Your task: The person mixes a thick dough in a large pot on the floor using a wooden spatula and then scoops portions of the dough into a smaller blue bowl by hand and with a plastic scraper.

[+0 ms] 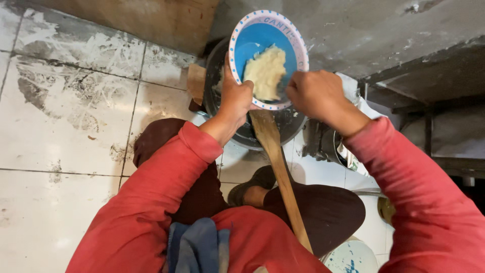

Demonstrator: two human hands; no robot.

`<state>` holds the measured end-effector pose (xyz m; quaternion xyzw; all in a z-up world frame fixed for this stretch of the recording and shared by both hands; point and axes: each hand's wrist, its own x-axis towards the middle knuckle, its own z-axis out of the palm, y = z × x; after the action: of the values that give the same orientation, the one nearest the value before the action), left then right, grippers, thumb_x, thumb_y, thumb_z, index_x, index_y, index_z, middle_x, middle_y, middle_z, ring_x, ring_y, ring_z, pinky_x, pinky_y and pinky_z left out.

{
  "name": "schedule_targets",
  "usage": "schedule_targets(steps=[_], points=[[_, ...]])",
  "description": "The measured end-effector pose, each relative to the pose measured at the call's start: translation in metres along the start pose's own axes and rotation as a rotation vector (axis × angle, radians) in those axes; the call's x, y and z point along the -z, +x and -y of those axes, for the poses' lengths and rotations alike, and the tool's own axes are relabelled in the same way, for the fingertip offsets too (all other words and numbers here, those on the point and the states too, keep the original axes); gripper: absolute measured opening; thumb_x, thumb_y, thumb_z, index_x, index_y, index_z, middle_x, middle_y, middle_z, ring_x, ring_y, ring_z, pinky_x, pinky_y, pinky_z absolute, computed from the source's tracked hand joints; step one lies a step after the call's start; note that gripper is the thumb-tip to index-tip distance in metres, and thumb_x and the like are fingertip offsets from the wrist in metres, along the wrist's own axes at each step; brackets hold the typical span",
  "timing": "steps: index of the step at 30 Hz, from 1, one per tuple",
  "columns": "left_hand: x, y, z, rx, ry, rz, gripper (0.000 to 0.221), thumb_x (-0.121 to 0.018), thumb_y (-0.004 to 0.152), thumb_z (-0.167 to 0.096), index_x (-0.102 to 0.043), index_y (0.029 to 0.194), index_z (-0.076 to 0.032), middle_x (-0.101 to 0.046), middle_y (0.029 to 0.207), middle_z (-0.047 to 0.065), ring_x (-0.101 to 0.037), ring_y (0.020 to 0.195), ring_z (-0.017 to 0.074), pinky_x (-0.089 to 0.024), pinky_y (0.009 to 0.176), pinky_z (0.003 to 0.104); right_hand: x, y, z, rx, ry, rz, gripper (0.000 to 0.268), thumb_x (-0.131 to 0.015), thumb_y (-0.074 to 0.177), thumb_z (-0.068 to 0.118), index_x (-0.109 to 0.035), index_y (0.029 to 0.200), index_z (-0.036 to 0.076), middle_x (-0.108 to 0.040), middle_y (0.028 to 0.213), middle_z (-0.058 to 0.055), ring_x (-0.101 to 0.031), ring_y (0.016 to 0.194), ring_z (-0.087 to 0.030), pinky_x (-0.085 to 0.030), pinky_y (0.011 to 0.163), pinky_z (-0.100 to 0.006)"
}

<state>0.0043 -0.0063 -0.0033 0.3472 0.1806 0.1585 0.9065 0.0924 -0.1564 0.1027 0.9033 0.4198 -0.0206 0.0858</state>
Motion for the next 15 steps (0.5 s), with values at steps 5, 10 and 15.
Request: schedule_targets(steps=[5, 10, 15], points=[[-0.001, 0.0, -0.003, 0.014, -0.002, 0.005, 0.085, -0.04, 0.085, 0.016, -0.015, 0.156, -0.024, -0.045, 0.148, 0.018, -0.063, 0.125, 0.0393, -0.07, 0.073, 0.053, 0.028, 0.034, -0.003, -0.085, 0.088, -0.016, 0.024, -0.075, 0.09, 0.038, -0.08, 0.09, 0.015, -0.074, 0.082, -0.015, -0.069, 0.074, -0.037, -0.054, 0.065, -0.05], [0.003, -0.001, -0.021, 0.034, -0.002, 0.038, 0.08, -0.038, 0.083, 0.012, -0.019, 0.153, -0.023, -0.047, 0.146, 0.018, -0.066, 0.122, 0.0385, -0.07, 0.074, 0.054, 0.06, 0.019, -0.017, 0.044, -0.001, -0.24, 0.018, -0.082, 0.095, 0.032, -0.081, 0.094, 0.014, -0.074, 0.081, -0.012, -0.069, 0.071, -0.034, -0.052, 0.063, -0.047], [0.001, -0.003, -0.028, 0.11, -0.014, 0.038, 0.076, -0.04, 0.08, 0.011, -0.028, 0.15, -0.015, -0.053, 0.141, 0.02, -0.069, 0.115, 0.0405, -0.07, 0.073, 0.055, 0.067, -0.004, -0.006, 0.327, -0.202, -0.51, 0.008, -0.082, 0.093, 0.019, -0.078, 0.09, 0.013, -0.071, 0.081, -0.005, -0.066, 0.078, -0.025, -0.051, 0.064, -0.037]])
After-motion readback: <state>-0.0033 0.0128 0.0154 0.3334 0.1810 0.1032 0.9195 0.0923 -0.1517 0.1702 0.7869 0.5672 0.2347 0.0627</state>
